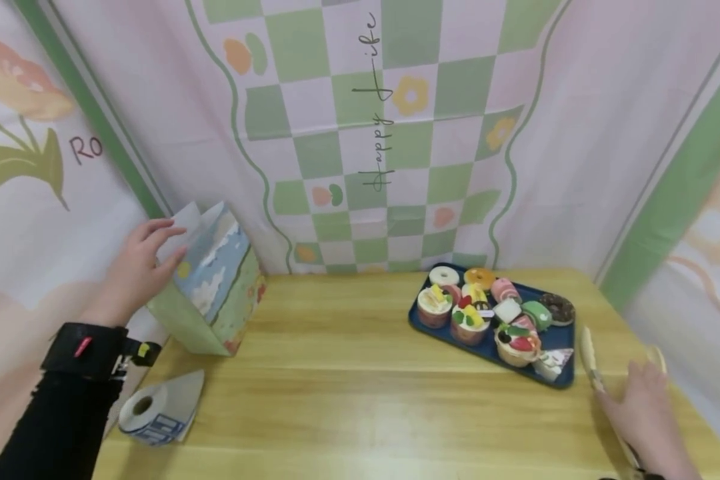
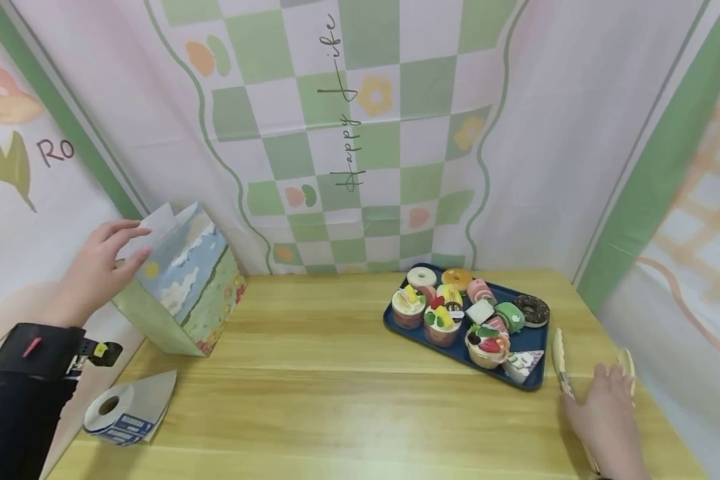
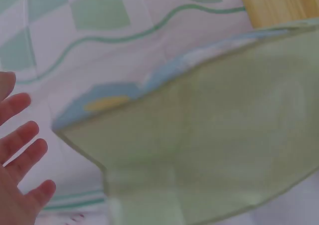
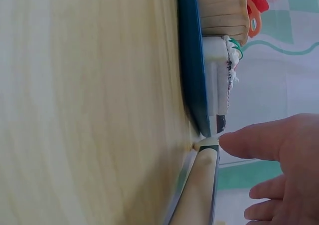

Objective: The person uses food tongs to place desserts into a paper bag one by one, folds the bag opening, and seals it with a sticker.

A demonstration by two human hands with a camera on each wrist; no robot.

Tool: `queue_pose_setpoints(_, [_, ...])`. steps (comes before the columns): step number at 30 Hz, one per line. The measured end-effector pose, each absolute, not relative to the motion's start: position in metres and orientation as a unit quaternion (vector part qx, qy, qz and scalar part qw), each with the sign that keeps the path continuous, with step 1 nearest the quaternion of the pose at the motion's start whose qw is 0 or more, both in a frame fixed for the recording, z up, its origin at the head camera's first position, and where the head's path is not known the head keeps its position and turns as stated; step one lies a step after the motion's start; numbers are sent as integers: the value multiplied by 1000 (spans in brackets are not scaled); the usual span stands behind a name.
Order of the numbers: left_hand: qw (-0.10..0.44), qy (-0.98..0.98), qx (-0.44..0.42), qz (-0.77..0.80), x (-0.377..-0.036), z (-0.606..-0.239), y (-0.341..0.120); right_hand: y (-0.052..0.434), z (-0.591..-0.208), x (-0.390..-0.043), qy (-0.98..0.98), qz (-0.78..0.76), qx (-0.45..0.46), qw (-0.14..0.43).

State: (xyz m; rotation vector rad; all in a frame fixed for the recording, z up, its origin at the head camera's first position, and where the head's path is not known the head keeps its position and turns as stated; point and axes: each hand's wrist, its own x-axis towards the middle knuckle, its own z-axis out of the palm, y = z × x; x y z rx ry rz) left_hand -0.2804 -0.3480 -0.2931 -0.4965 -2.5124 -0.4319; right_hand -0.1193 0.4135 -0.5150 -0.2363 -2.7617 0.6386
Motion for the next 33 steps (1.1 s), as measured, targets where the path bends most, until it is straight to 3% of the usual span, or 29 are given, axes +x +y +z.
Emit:
queue_pose_setpoints(9, [317,-926,-86,-187,-285,-303,-388,408,-508,-120,-960,210,-105,150])
queue_pose_setpoints(13, [308,-931,-58,-188,-286,-311,-400,411,-507,-116,-959,195,-147,143])
queue_pose_setpoints(27, [276,-938,-51,-202,-293,-334,-417,413,-510,-106,-924,263,-277,24])
queue_pose_setpoints(33, [255,-942,-11,-218,-296,-333,-414,420,-512,-112,-909,234,-342,-53])
